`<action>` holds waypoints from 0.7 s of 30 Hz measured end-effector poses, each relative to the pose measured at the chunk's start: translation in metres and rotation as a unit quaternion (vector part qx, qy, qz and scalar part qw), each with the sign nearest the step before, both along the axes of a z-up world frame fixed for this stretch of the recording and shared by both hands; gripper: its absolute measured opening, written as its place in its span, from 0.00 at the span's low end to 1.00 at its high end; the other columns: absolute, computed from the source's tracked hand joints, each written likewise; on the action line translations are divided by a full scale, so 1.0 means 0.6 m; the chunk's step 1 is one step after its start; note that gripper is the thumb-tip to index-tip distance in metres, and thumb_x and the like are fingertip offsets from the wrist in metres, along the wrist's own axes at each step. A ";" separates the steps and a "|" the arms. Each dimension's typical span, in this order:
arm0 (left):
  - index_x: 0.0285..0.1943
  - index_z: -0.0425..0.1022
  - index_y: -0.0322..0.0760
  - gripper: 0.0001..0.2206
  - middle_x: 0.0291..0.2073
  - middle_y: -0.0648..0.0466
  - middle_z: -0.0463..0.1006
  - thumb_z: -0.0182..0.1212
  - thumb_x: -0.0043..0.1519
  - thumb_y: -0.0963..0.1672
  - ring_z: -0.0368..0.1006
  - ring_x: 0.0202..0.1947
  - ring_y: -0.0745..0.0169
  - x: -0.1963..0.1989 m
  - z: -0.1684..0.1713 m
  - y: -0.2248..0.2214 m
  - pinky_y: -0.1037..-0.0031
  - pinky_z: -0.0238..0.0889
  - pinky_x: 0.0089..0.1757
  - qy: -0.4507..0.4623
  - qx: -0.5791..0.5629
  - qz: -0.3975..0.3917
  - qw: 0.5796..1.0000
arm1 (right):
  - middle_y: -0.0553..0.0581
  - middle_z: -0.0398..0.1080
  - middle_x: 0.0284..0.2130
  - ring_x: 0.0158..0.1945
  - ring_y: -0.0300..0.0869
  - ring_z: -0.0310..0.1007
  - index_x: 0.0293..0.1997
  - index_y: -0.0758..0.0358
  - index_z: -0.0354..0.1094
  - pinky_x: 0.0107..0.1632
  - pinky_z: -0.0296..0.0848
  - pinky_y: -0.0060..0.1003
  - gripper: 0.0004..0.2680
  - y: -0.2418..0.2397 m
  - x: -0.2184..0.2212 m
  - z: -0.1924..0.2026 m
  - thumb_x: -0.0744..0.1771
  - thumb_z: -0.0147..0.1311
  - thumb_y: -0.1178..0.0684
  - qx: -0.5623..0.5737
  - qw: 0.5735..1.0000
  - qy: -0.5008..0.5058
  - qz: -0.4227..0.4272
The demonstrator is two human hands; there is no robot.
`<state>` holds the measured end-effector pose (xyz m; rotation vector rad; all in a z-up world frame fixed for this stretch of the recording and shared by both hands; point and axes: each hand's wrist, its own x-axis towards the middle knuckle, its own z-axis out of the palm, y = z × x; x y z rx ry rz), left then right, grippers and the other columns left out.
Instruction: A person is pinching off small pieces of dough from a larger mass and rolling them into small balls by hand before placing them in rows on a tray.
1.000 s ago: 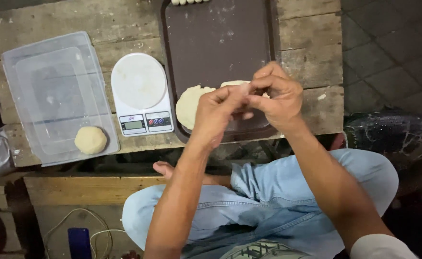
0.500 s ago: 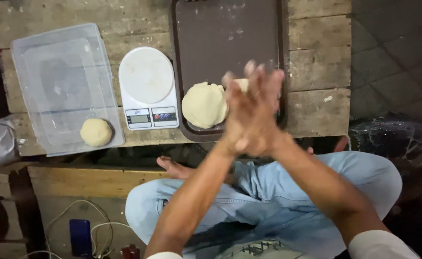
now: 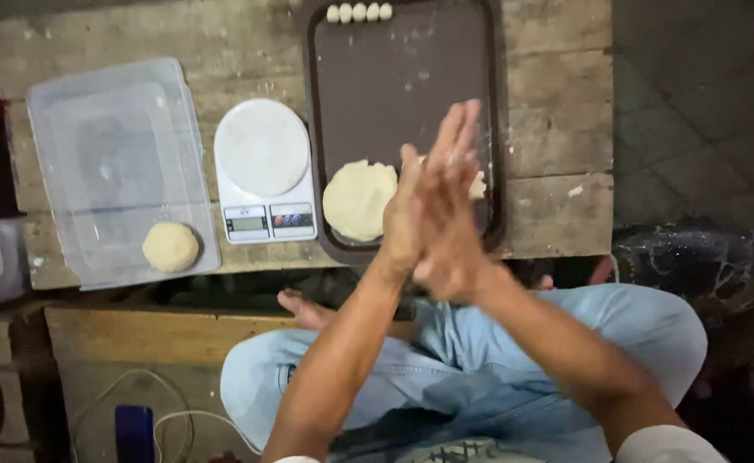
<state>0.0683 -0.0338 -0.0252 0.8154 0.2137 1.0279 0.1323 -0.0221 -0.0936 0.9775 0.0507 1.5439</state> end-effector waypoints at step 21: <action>0.84 0.46 0.43 0.34 0.81 0.49 0.46 0.25 0.73 0.60 0.43 0.78 0.41 -0.020 0.009 0.014 0.36 0.29 0.68 0.030 -0.064 -0.009 0.997 | 0.60 0.25 0.80 0.81 0.57 0.20 0.81 0.60 0.26 0.79 0.21 0.59 0.30 -0.033 -0.021 0.107 0.71 0.13 0.30 0.060 0.026 -0.797 -0.600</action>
